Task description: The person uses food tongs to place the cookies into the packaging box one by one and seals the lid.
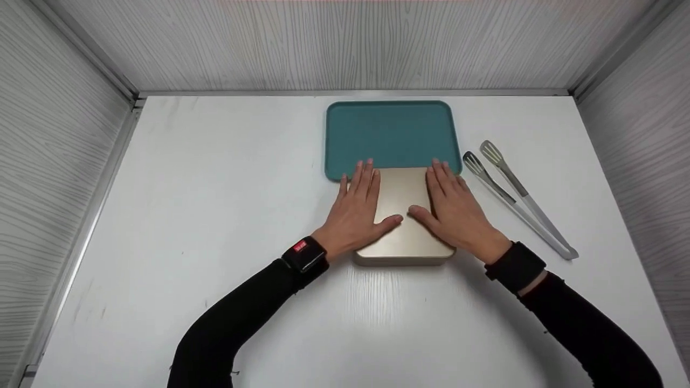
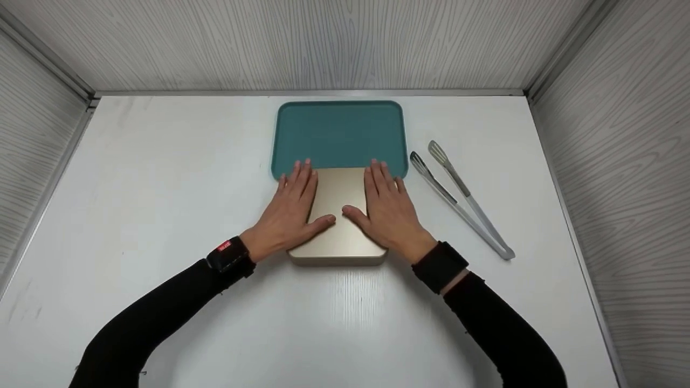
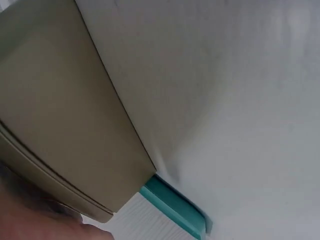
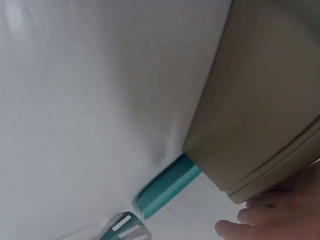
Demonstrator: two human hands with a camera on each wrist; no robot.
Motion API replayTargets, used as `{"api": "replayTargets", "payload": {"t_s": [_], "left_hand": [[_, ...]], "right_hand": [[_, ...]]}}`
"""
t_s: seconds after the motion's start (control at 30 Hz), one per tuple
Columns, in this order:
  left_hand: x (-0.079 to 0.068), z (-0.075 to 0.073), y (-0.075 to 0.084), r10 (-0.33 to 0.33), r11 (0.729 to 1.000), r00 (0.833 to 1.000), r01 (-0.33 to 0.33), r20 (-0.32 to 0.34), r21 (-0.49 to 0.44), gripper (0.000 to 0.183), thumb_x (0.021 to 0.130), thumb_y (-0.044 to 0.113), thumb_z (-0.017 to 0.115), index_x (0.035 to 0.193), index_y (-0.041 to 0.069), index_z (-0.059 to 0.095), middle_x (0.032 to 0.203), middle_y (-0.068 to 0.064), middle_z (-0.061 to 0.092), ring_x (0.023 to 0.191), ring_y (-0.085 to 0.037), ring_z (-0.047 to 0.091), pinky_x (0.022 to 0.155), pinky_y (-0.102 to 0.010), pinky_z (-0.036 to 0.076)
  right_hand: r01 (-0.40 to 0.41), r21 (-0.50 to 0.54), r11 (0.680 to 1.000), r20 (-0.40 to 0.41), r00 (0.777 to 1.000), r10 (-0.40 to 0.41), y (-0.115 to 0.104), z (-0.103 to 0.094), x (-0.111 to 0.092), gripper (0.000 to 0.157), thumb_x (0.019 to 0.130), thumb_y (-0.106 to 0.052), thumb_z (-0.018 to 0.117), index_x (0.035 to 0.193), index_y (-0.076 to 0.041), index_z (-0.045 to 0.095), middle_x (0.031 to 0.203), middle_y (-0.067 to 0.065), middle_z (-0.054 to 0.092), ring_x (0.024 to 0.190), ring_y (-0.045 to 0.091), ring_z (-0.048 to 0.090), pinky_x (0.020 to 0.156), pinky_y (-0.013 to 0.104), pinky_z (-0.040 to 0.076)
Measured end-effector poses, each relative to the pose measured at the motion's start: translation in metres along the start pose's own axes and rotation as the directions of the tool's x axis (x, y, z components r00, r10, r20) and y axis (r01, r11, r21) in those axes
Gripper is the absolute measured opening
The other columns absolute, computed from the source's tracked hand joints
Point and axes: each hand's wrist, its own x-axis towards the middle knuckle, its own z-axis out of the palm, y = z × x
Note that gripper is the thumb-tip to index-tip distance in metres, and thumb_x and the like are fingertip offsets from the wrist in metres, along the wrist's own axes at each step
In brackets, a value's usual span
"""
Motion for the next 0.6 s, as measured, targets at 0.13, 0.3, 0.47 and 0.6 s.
{"api": "replayTargets", "payload": {"t_s": [0.13,0.3,0.47,0.6], "left_hand": [[0.004,0.004,-0.003,-0.026,0.999,0.998,0.029,0.063,-0.043,0.105,0.100,0.076,0.033,0.164,-0.001,0.002,0.172,-0.017,-0.010,0.157,-0.026,-0.018,0.129,-0.049,-0.001],[0.003,0.005,-0.006,-0.011,0.999,0.997,0.014,0.078,-0.044,0.105,0.101,0.073,0.036,0.163,-0.004,0.002,0.171,-0.021,-0.011,0.157,-0.030,-0.016,0.129,-0.047,0.004],[0.005,0.007,-0.005,0.003,0.999,0.997,-0.001,0.073,-0.036,0.104,0.101,0.072,0.036,0.163,-0.004,0.002,0.171,-0.021,-0.011,0.157,-0.031,-0.017,0.129,-0.047,0.003],[0.006,0.007,-0.005,0.002,1.000,0.997,0.000,0.078,-0.026,0.103,0.101,0.071,0.037,0.163,-0.005,0.004,0.171,-0.022,-0.011,0.157,-0.032,-0.016,0.129,-0.047,0.002]], "right_hand": [[-0.053,0.066,0.996,0.040,0.998,0.051,0.003,0.009,0.002,0.092,0.107,-0.061,0.040,0.162,0.006,0.010,0.171,0.021,0.000,0.159,0.034,-0.001,0.126,0.059,0.013],[-0.044,0.112,0.993,0.037,0.999,0.040,0.003,0.015,0.002,0.094,0.106,-0.063,0.039,0.163,0.004,0.007,0.172,0.020,-0.002,0.159,0.033,-0.003,0.127,0.054,0.013],[-0.049,0.100,0.994,0.028,0.999,0.046,0.002,0.014,0.001,0.095,0.105,-0.063,0.040,0.163,0.005,0.007,0.171,0.020,-0.002,0.158,0.034,-0.004,0.128,0.052,0.012],[-0.058,0.098,0.994,0.054,0.997,0.053,0.001,0.013,0.001,0.095,0.106,-0.063,0.039,0.162,0.005,0.005,0.171,0.021,-0.005,0.158,0.034,-0.005,0.128,0.053,0.011]]}}
